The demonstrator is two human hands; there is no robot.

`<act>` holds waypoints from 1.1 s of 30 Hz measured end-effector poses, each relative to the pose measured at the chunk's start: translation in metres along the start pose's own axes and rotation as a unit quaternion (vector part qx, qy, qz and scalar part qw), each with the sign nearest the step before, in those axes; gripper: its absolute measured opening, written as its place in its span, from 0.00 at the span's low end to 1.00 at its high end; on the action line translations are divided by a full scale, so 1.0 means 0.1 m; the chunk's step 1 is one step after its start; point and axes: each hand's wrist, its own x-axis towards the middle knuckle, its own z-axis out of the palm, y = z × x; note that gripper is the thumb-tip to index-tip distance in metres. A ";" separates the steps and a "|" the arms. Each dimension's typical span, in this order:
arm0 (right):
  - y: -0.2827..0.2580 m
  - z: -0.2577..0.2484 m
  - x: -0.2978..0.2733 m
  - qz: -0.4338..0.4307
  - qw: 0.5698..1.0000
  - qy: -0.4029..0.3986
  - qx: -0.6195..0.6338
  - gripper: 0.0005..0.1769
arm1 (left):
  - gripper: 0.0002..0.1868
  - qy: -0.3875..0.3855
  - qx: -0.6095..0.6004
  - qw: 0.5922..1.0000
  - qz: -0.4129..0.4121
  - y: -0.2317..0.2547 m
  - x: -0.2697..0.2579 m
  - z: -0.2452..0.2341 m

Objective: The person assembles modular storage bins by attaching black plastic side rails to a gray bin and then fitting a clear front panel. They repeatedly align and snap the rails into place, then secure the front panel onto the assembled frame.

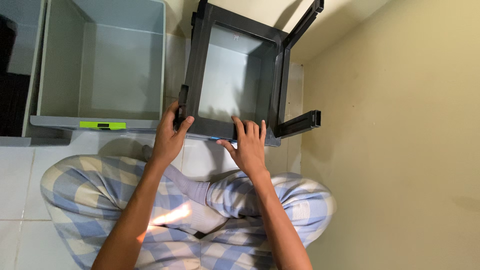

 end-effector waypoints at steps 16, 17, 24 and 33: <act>0.20 -1.77 0.55 -0.069 0.978 0.198 -0.014 0.06 | 0.27 0.010 0.049 0.978 0.202 1.17 0.72 -0.51; 0.31 -1.86 0.69 -0.069 0.975 0.207 -0.030 0.06 | 0.25 0.004 0.074 0.976 0.207 1.25 0.85 -0.53; 1.01 -1.97 1.64 -0.080 0.987 0.112 -0.081 0.15 | 0.19 -0.031 0.278 0.924 0.261 1.44 1.90 -0.41; 1.42 -1.54 2.22 -0.087 0.986 0.082 -0.114 0.24 | 0.23 -0.046 0.397 0.844 0.358 1.19 2.60 -0.18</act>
